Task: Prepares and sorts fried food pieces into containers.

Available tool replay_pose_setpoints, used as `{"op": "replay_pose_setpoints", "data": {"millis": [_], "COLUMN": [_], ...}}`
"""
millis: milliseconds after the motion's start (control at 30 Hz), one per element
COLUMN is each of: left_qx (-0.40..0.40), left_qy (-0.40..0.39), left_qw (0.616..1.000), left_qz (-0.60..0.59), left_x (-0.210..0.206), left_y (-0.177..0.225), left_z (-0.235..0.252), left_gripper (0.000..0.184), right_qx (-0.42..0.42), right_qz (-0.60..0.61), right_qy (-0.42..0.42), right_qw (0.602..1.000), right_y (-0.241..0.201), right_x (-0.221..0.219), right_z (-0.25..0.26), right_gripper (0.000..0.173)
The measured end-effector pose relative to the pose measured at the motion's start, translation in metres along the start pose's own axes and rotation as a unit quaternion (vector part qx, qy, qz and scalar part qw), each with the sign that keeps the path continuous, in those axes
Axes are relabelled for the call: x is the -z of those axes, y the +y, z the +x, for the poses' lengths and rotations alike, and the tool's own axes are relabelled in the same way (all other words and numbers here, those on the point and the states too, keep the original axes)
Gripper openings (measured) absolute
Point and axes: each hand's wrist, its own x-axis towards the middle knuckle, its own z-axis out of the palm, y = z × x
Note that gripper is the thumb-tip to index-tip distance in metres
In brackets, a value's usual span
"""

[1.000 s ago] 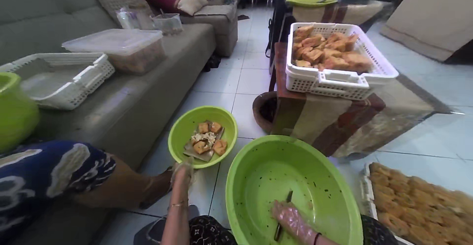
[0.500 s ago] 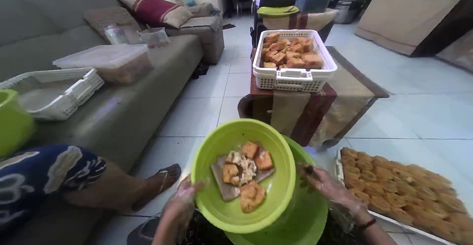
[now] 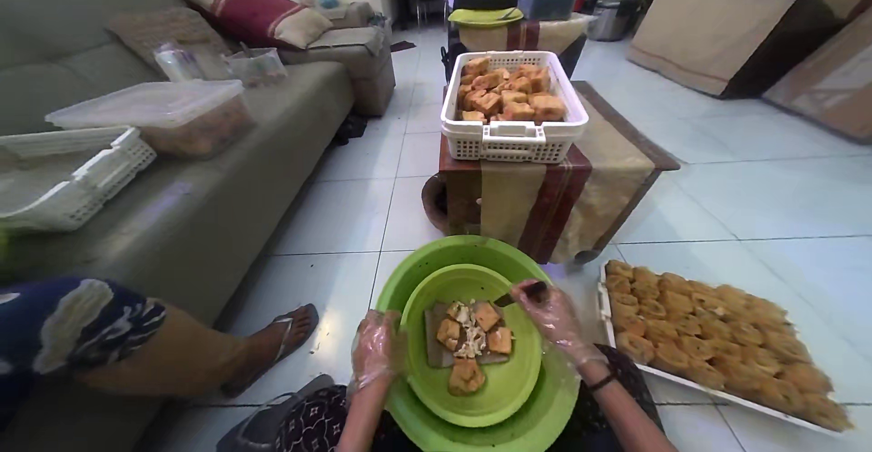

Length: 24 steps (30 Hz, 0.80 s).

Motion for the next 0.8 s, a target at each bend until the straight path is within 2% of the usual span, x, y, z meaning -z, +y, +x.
{"op": "replay_pose_setpoints", "data": {"millis": [67,167,267,367,467,567,633,733,800], "left_qx": [-0.032,-0.069,-0.082,-0.107,-0.135,-0.156,-0.161,-0.188,-0.169], "left_qy": [0.048,0.096,0.035,-0.047,-0.101,-0.134,-0.157,-0.152,-0.228], "left_qw": [0.998,0.99,0.991,0.986,0.98,0.974,0.973,0.97,0.958], "left_qz": [-0.04,-0.081,-0.103,-0.115,-0.109,-0.098,-0.059,-0.014,-0.031], "left_x": [0.0,-0.005,-0.011,-0.03,-0.073,-0.112,-0.138,-0.162,-0.151], "left_y": [-0.013,-0.018,0.003,0.046,0.088,0.125,0.133,0.128,0.124], "left_z": [-0.002,-0.004,-0.002,0.018,0.052,0.07,0.066,0.039,0.011], "left_gripper": [0.039,0.036,0.037,0.045,0.072,0.088,0.084,0.065,0.067], "right_qx": [-0.029,-0.042,-0.015,0.019,0.054,0.092,0.102,0.095,0.089], "right_qz": [-0.006,0.017,0.039,0.05,0.064,0.099,0.117,0.125,0.109], "right_qy": [-0.03,-0.005,0.061,0.12,0.151,0.159,0.172,0.184,0.181], "right_qw": [0.999,0.999,0.997,0.991,0.985,0.978,0.973,0.97,0.973], "right_y": [-0.001,-0.002,-0.002,-0.01,-0.028,-0.035,-0.027,0.003,0.028], "right_x": [-0.012,-0.017,-0.008,0.011,0.031,0.044,0.044,0.029,0.015], "right_z": [0.007,0.008,0.003,-0.001,-0.01,-0.016,-0.02,-0.037,-0.051], "right_gripper": [0.031,0.03,0.027,0.026,0.024,0.023,0.022,0.021,0.021]}}
